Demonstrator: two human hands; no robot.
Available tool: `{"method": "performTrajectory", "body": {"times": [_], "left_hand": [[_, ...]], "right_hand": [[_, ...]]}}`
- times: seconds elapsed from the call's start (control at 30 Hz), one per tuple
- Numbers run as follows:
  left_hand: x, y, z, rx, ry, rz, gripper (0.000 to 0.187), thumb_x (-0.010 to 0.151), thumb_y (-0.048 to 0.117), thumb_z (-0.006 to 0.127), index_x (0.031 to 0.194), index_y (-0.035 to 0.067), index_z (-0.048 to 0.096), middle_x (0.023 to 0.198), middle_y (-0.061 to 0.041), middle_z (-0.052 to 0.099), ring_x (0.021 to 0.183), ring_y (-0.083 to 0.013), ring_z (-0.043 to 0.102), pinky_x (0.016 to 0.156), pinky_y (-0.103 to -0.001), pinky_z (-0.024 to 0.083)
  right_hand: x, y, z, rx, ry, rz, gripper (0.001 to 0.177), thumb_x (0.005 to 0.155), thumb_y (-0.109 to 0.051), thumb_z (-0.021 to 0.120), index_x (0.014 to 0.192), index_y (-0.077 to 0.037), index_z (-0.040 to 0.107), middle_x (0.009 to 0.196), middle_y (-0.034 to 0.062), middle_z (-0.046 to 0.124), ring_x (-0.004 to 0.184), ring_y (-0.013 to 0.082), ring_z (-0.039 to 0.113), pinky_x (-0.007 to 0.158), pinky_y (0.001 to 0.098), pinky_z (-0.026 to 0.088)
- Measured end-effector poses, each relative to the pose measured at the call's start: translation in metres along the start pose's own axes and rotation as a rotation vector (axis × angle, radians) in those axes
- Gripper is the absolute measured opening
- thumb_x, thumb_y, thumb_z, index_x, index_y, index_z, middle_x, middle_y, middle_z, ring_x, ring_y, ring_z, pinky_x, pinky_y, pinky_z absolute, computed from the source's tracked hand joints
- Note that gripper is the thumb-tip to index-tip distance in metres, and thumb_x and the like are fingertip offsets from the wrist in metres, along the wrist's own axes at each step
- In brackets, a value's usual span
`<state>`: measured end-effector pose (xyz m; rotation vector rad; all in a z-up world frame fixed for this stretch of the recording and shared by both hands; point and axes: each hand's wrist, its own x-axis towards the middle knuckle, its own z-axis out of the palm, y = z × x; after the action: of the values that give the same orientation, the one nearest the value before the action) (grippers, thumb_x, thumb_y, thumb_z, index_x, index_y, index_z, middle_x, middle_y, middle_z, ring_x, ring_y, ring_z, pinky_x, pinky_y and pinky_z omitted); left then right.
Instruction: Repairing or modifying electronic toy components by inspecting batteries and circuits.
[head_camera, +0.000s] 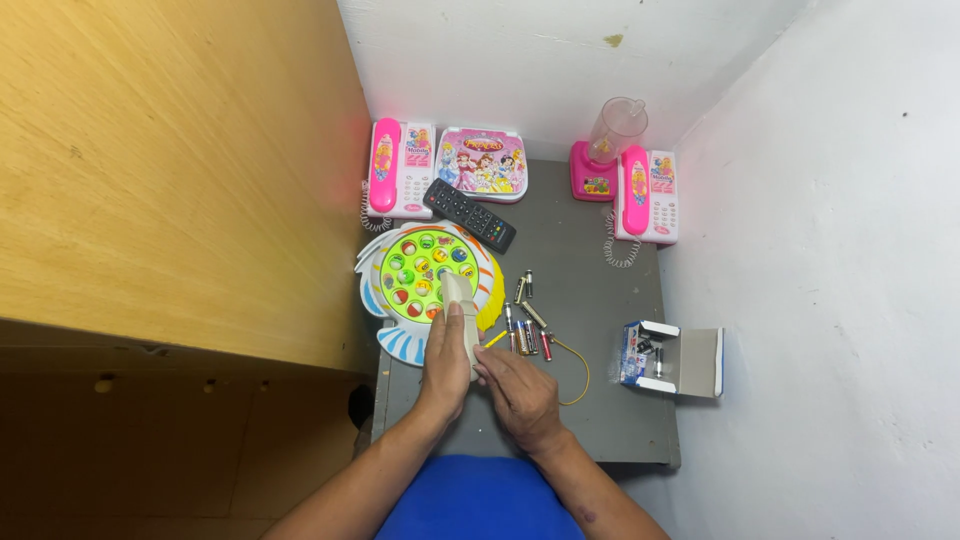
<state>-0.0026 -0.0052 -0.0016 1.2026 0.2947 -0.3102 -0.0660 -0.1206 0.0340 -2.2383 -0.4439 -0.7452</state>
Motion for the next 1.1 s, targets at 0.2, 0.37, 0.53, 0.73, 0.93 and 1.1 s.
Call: {"method": "performTrajectory", "body": {"times": [0.2, 0.37, 0.53, 0.73, 0.93, 1.1], "left_hand": [[-0.004, -0.005, -0.001, -0.023, -0.02, 0.081, 0.047, 0.108, 0.047, 0.04, 0.117, 0.003, 0.054, 0.086, -0.008, 0.057, 0.063, -0.0116, 0.056, 0.047, -0.026, 0.047], [-0.012, 0.007, 0.002, -0.051, -0.02, 0.035, 0.043, 0.107, 0.044, 0.039, 0.12, 0.005, 0.053, 0.084, -0.008, 0.058, 0.059, -0.0119, 0.056, 0.041, -0.027, 0.043], [-0.022, 0.021, 0.006, -0.021, -0.035, 0.073, 0.042, 0.108, 0.042, 0.041, 0.124, 0.004, 0.05, 0.086, -0.011, 0.061, 0.061, -0.0134, 0.056, 0.043, -0.027, 0.043], [-0.023, 0.006, 0.004, 0.193, 0.011, 0.386, 0.04, 0.111, 0.033, 0.05, 0.127, -0.003, 0.05, 0.11, -0.011, 0.064, 0.096, -0.011, 0.06, 0.08, -0.025, 0.053], [-0.021, 0.004, -0.004, 0.072, -0.02, 0.189, 0.034, 0.106, 0.032, 0.052, 0.121, 0.002, 0.047, 0.09, -0.011, 0.06, 0.059, -0.014, 0.056, 0.043, -0.029, 0.047], [-0.021, 0.01, -0.022, -0.098, -0.12, 0.122, 0.054, 0.109, 0.049, 0.029, 0.117, 0.0, 0.051, 0.09, -0.014, 0.064, 0.059, -0.0176, 0.066, 0.044, -0.032, 0.058]], "right_hand": [[-0.005, 0.001, 0.0, 0.01, -0.002, 0.013, 0.038, 0.086, 0.002, 0.075, 0.123, -0.001, 0.068, 0.111, 0.0154, 0.074, 0.093, 0.0293, 0.075, 0.078, 0.0361, 0.061], [-0.012, 0.005, 0.003, 0.069, -0.001, 0.055, 0.041, 0.089, 0.008, 0.068, 0.129, 0.001, 0.064, 0.112, 0.017, 0.074, 0.092, 0.0283, 0.076, 0.08, 0.0355, 0.063], [-0.014, 0.001, 0.008, 0.236, -0.05, 0.275, 0.032, 0.101, 0.007, 0.061, 0.132, 0.0, 0.061, 0.11, 0.0166, 0.073, 0.08, 0.0234, 0.074, 0.074, 0.0331, 0.061], [0.002, -0.01, -0.005, 0.297, -0.068, 0.246, 0.042, 0.094, -0.004, 0.065, 0.134, 0.004, 0.057, 0.115, 0.0209, 0.068, 0.091, 0.0281, 0.071, 0.077, 0.0342, 0.06], [-0.013, 0.022, 0.0, 0.328, 0.03, 0.624, 0.026, 0.107, -0.013, 0.06, 0.129, -0.002, 0.067, 0.091, 0.0111, 0.078, 0.081, 0.0168, 0.077, 0.072, 0.0307, 0.061], [0.009, 0.057, -0.028, -0.034, 0.214, 0.841, 0.025, 0.103, -0.024, 0.058, 0.113, -0.003, 0.065, 0.088, 0.0108, 0.073, 0.076, 0.019, 0.07, 0.067, 0.034, 0.056]]}}
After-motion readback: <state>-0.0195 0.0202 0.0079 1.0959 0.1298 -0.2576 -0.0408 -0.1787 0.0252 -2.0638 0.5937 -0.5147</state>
